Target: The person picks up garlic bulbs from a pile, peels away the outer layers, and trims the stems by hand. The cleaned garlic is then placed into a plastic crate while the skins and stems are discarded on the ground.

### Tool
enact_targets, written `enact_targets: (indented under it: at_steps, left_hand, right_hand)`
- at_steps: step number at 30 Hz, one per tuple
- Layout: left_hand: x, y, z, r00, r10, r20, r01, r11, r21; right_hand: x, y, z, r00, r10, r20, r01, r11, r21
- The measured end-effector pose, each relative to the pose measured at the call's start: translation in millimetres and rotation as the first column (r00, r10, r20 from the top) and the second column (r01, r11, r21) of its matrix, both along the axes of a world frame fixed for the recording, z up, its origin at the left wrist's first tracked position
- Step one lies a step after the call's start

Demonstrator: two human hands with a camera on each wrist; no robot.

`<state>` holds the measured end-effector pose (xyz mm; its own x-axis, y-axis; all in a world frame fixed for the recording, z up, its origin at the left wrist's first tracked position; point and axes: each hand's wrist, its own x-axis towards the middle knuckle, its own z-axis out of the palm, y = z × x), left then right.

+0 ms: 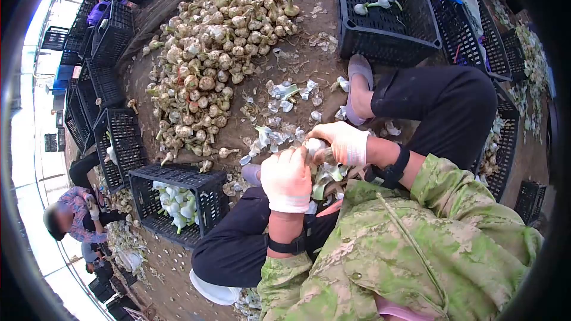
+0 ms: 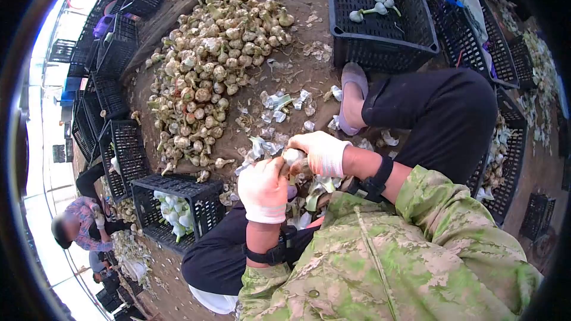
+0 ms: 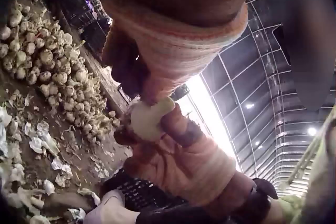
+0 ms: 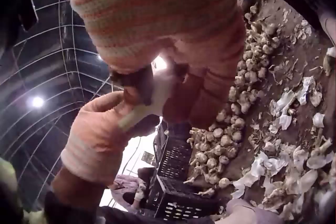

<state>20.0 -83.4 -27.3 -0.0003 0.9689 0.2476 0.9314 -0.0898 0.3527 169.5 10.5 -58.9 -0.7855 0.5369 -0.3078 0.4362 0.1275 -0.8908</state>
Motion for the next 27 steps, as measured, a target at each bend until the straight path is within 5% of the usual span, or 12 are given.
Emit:
enact_targets:
  at_steps: [3,4,7,9,11,13,17,20,23,24,25,27]
  left_hand:
    - [-0.4,3.8,3.2,0.999,-0.009,-0.053,0.008,0.999,-0.032]
    - [-4.0,3.9,-2.3,0.885,0.202,0.420,-0.130,0.972,-0.193]
    - [-17.0,4.7,-23.4,0.051,0.432,0.900,-0.206,0.887,-0.414]
    - [-17.6,-1.6,-33.3,-0.073,0.455,0.888,-0.185,0.868,-0.460]
    - [-12.0,-1.8,-22.9,-0.205,0.396,0.895,-0.152,0.891,-0.428]
    - [-11.7,-2.9,-18.5,-0.331,0.329,0.884,-0.126,0.913,-0.387]
    - [-41.8,3.9,-23.4,-0.738,0.066,0.671,-0.191,0.934,-0.302]
    - [-72.2,13.5,-34.8,-0.458,0.186,0.869,-0.369,0.850,-0.376]
    - [-85.5,19.3,-69.1,0.664,0.534,0.524,-0.090,0.752,-0.653]
    - [-94.8,11.3,-113.0,0.792,0.444,0.419,-0.151,0.808,-0.570]
    - [-106.0,5.0,-151.3,0.894,0.345,0.286,-0.179,0.860,-0.479]
    - [-129.1,21.3,-132.5,0.397,0.811,0.431,-0.473,0.583,-0.661]
  right_hand:
    - [6.4,-2.8,-3.1,0.994,-0.002,-0.107,0.017,0.990,0.142]
    - [8.7,-2.1,-5.5,0.982,0.005,-0.187,0.007,0.998,0.063]
    - [6.2,-5.8,-5.3,0.880,-0.222,-0.420,-0.009,0.876,-0.482]
    - [12.3,-0.7,1.4,0.904,-0.210,-0.374,-0.050,0.814,-0.578]
    - [16.0,-5.2,-9.2,0.781,-0.463,-0.419,-0.171,0.487,-0.857]
    - [13.8,-4.7,-26.4,0.815,-0.352,-0.460,-0.138,0.654,-0.744]
    - [15.5,-2.7,-25.7,0.700,-0.566,-0.435,-0.276,0.347,-0.896]
    - [16.9,8.7,-3.6,0.633,-0.598,-0.492,-0.207,0.482,-0.851]
    - [49.3,39.5,-47.1,0.193,-0.974,-0.117,-0.367,0.039,-0.929]
    - [55.1,55.3,-59.0,0.007,-0.941,-0.338,-0.539,0.281,-0.794]
    - [45.3,62.5,-16.6,0.120,-0.845,-0.521,-0.366,0.450,-0.815]
    - [25.9,52.9,-42.4,0.298,-0.877,-0.377,-0.204,0.327,-0.923]
